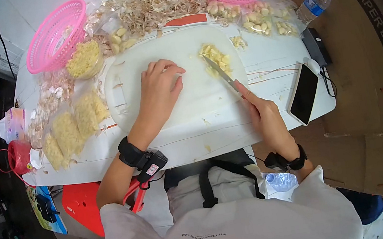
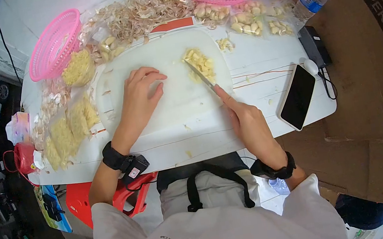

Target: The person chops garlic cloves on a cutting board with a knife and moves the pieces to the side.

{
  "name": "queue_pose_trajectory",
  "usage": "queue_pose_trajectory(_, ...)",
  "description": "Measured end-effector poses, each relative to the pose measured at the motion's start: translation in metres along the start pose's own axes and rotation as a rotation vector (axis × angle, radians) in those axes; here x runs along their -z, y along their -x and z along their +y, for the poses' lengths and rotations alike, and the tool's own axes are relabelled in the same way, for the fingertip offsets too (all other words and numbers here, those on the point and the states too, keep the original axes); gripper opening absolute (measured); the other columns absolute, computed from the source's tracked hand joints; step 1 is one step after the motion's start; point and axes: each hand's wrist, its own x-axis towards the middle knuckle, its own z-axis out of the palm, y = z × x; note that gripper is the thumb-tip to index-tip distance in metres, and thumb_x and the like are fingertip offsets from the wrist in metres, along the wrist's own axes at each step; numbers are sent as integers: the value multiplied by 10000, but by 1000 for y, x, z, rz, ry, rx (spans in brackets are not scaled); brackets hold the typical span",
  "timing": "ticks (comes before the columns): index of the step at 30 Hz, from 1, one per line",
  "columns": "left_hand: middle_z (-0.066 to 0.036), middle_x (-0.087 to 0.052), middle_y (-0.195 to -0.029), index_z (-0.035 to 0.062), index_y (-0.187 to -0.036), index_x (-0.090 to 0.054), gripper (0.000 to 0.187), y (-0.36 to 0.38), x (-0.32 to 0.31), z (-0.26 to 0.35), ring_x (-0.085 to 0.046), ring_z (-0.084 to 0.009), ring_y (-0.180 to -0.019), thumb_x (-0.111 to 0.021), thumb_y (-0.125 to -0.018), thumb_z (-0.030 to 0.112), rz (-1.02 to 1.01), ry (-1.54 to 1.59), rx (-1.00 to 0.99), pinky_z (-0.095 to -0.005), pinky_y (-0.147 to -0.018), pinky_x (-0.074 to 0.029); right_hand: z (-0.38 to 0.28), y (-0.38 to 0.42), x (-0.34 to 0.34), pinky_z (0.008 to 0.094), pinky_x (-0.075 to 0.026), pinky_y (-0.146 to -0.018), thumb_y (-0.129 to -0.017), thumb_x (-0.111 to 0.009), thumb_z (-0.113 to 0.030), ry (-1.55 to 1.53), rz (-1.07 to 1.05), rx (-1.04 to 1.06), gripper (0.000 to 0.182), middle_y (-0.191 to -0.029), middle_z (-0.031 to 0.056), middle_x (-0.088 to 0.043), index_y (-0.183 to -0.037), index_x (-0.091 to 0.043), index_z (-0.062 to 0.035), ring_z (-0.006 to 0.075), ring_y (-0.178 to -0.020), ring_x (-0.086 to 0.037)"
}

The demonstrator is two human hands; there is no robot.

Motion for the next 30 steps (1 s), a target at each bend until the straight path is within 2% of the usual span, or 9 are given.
queue_pose_trajectory(2, -72, -623, -1057, 71, -964, -694, 156, 0, 0, -1, -553, -273, -1059, -680, -813, 35, 11, -1, 0, -394, -951, -401, -3, 0, 0, 447, -498, -686, -864, -557, 80, 6, 19, -52, 654, -834, 252, -631, -1457, -468, -181, 419, -732, -620)
queue_pose_trajectory(4, -58, -607, -1031, 76, -940, -682, 136, 0, -2, -3, -540, -257, -1023, -681, -809, 40, 34, 9, -52, -388, -855, -394, -4, -1, 0, 443, -498, -684, -868, -556, 78, 8, 20, -46, 651, -834, 252, -630, -1458, -468, -184, 418, -731, -619)
queue_pose_trajectory(5, -58, -607, -1031, 76, -940, -682, 136, 0, -1, -2, -540, -257, -1023, -681, -809, 40, 33, 11, -53, -388, -855, -394, -4, 0, 1, 440, -498, -683, -873, -555, 77, 13, 22, -42, 648, -833, 251, -630, -1459, -467, -186, 417, -729, -618)
queue_pose_trajectory(7, -74, -623, -1060, 68, -963, -692, 158, -1, 1, 1, -554, -273, -1063, -681, -810, 33, -19, -7, 5, -392, -954, -399, -5, 1, 1, 439, -496, -678, -874, -553, 77, 26, 8, -53, 651, -821, 251, -624, -1462, -463, -187, 415, -720, -615)
queue_pose_trajectory(15, -71, -623, -1064, 76, -965, -691, 165, 0, 1, 2, -554, -273, -1064, -683, -806, 33, -15, 4, -1, -395, -935, -404, -5, -5, 3, 450, -494, -643, -861, -554, 71, 86, 20, -38, 666, -782, 236, -604, -1467, -456, -188, 393, -682, -613)
queue_pose_trajectory(18, -70, -624, -1063, 79, -966, -690, 169, 0, 1, 2, -555, -272, -1064, -683, -804, 30, -19, -5, 10, -393, -935, -404, -8, -6, 4, 460, -502, -643, -860, -554, 61, 179, -102, -119, 662, -787, 226, -617, -1465, -458, -189, 392, -691, -621)
queue_pose_trajectory(27, -65, -615, -1055, 84, -962, -687, 166, -3, 3, 3, -551, -264, -1038, -677, -806, 27, 22, 0, -27, -386, -913, -399, -3, -6, 16, 452, -507, -679, -862, -561, 56, 79, -57, -75, 656, -835, 236, -646, -1460, -464, -195, 397, -744, -643)
queue_pose_trajectory(29, -58, -606, -1040, 86, -953, -685, 153, -2, 4, 4, -541, -251, -1031, -677, -809, 34, 43, 5, -36, -383, -888, -386, -1, -5, 16, 439, -503, -692, -871, -553, 70, 57, 97, -50, 633, -861, 255, -646, -1446, -483, -186, 407, -764, -644)
queue_pose_trajectory(30, -57, -609, -1041, 86, -948, -689, 148, -2, 2, 2, -541, -250, -1031, -675, -810, 32, 48, 13, -38, -384, -891, -387, 0, -6, 17, 439, -503, -692, -871, -553, 70, 53, 98, -53, 633, -861, 255, -646, -1446, -483, -186, 407, -764, -644)
